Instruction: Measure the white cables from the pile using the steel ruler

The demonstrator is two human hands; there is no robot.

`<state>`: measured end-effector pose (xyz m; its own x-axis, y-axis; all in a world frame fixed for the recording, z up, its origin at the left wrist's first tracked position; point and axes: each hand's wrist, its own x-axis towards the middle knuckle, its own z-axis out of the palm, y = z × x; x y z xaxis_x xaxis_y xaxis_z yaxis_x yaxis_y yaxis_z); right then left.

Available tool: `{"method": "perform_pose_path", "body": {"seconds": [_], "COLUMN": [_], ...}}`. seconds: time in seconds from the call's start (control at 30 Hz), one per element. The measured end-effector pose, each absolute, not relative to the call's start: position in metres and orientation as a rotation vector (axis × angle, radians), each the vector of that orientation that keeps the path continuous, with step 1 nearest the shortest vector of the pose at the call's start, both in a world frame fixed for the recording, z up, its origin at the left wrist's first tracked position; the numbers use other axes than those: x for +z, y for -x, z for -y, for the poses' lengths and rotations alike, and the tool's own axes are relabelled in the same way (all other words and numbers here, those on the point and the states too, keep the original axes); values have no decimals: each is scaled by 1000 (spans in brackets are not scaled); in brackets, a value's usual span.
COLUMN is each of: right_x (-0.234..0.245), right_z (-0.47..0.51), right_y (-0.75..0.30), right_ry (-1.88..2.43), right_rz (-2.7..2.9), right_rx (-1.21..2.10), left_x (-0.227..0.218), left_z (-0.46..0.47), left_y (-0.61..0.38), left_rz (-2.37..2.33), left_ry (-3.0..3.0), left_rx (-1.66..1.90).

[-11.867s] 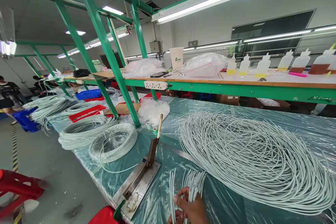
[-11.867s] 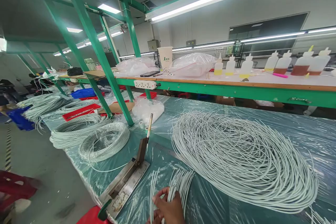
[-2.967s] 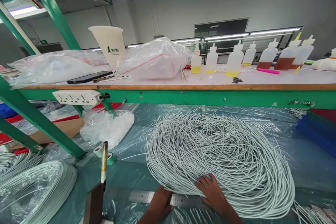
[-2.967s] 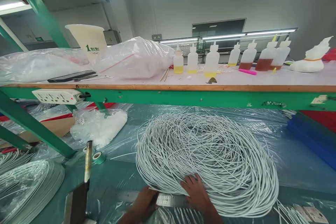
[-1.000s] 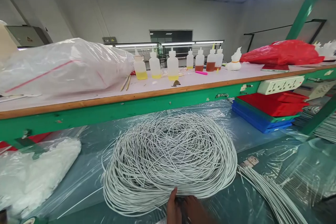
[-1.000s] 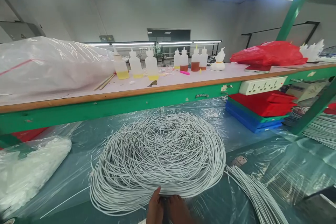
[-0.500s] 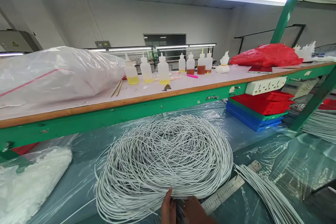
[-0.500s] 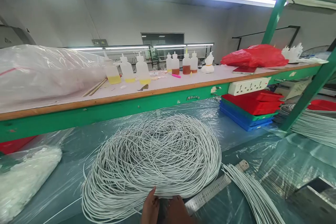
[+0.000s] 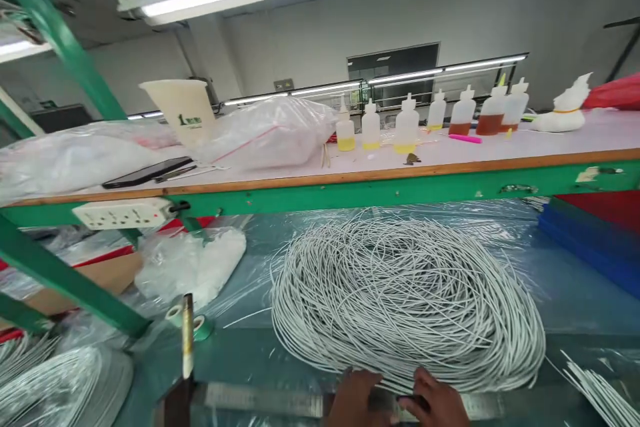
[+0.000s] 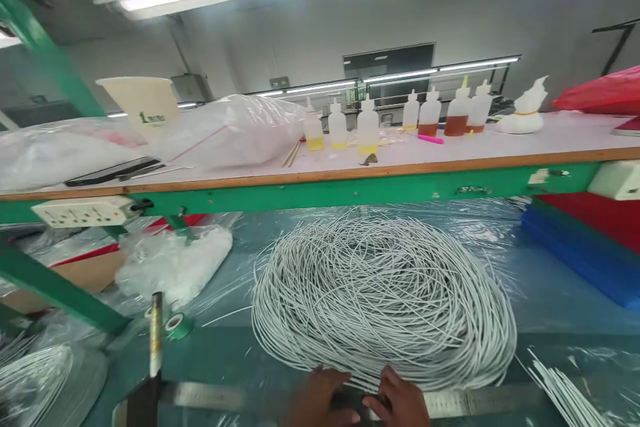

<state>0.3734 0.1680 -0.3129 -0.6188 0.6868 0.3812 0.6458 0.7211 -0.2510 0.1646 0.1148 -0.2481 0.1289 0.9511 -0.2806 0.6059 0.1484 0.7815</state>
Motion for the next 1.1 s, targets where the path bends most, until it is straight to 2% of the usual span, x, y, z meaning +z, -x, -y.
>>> {"method": "perform_pose_path", "body": {"seconds": [0.07, 0.13, 0.43, 0.7, 0.9, 1.1], "right_x": [-293, -278, -253, -210, -221, -234], "right_z": [-169, -172, -217, -267, -257, -286], "right_y": [-371, -370, -357, -355, -414, -422], "right_ry": [992, 976, 1058, 1123, 1106, 1224], "right_rz": [2381, 2334, 2205, 2102, 2242, 2079], "right_rx": [31, -26, -59, -278, -496, -733], "left_x": [-229, -216, -204, -129, -92, -98], "left_z": [-111, -114, -173, -240, -257, -266], "left_y": [-159, -158, -149, -123, -87, -54], "left_rz": [-1608, -1650, -1748, -1708, -1685, -1778], "left_ry": [-1884, -1981, -2247, -2475, -2525, -2373], "left_rx": [191, 65, 109, 152, 97, 60]}}
